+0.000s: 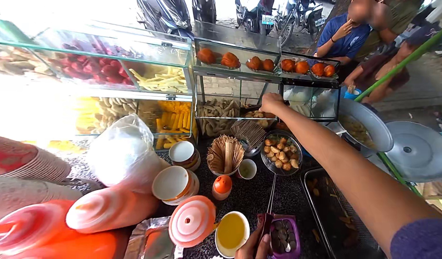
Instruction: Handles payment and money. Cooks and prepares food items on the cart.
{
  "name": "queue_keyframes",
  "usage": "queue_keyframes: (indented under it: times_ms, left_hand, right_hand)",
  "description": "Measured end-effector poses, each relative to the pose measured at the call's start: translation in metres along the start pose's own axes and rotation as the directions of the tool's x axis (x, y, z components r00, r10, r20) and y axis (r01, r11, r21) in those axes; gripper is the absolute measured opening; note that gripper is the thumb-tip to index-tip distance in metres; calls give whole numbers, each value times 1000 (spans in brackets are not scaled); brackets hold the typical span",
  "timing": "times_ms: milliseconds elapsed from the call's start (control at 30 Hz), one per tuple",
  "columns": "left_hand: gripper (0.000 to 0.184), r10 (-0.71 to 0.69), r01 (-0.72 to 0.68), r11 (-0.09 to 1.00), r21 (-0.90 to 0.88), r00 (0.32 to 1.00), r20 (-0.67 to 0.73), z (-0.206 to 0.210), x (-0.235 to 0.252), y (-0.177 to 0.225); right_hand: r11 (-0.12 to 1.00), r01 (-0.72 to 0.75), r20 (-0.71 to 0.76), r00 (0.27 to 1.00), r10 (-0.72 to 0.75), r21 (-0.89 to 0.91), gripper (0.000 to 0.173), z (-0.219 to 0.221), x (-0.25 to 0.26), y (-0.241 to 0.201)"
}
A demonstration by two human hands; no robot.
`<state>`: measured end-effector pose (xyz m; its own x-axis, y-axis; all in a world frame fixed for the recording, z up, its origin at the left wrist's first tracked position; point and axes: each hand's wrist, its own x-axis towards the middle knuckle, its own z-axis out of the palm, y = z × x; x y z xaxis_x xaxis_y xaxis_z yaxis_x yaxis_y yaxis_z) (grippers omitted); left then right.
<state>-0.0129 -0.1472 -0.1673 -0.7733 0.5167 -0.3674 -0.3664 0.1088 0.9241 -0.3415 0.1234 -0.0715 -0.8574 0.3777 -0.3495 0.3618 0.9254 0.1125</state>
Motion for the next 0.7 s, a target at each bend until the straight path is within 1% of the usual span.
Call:
queue_keyframes:
  times_ms: [100,233,333,433,500,600,700]
  left_hand:
    - [35,-12,12,1000,12,1000,-15,3,0,2]
    - [33,3,-2,1000,8,999,-42,10,-4,4]
    - [34,29,-29,999,15,999,-38,17,-11,8]
    - [34,63,-63,998,23,998,-20,26,-22,13]
    - [34,87,-88,995,56,996,19,33,-29,19]
    - [33,80,-91,989,112,991,103,49,-36,30]
    - [33,70,-99,986,133,975,210,77,-30,36]
  right_hand:
    - [997,20,13,1000,-22,76,51,-14,-20,30]
    - [979,91,-49,995,-84,184,55,-23,-45,94]
    - [962,141,-149,983,-108,233,54,-26,-91,147]
    - [946,197,-231,963,-138,257,51,-16,-152,204]
    - [944,171,-254,962,-98,284,50,-3,-199,243]
    - [947,105,-287,958,-14,303,43,27,-271,299]
    - [950,-41,-271,954,129,308,42,58,-341,352]
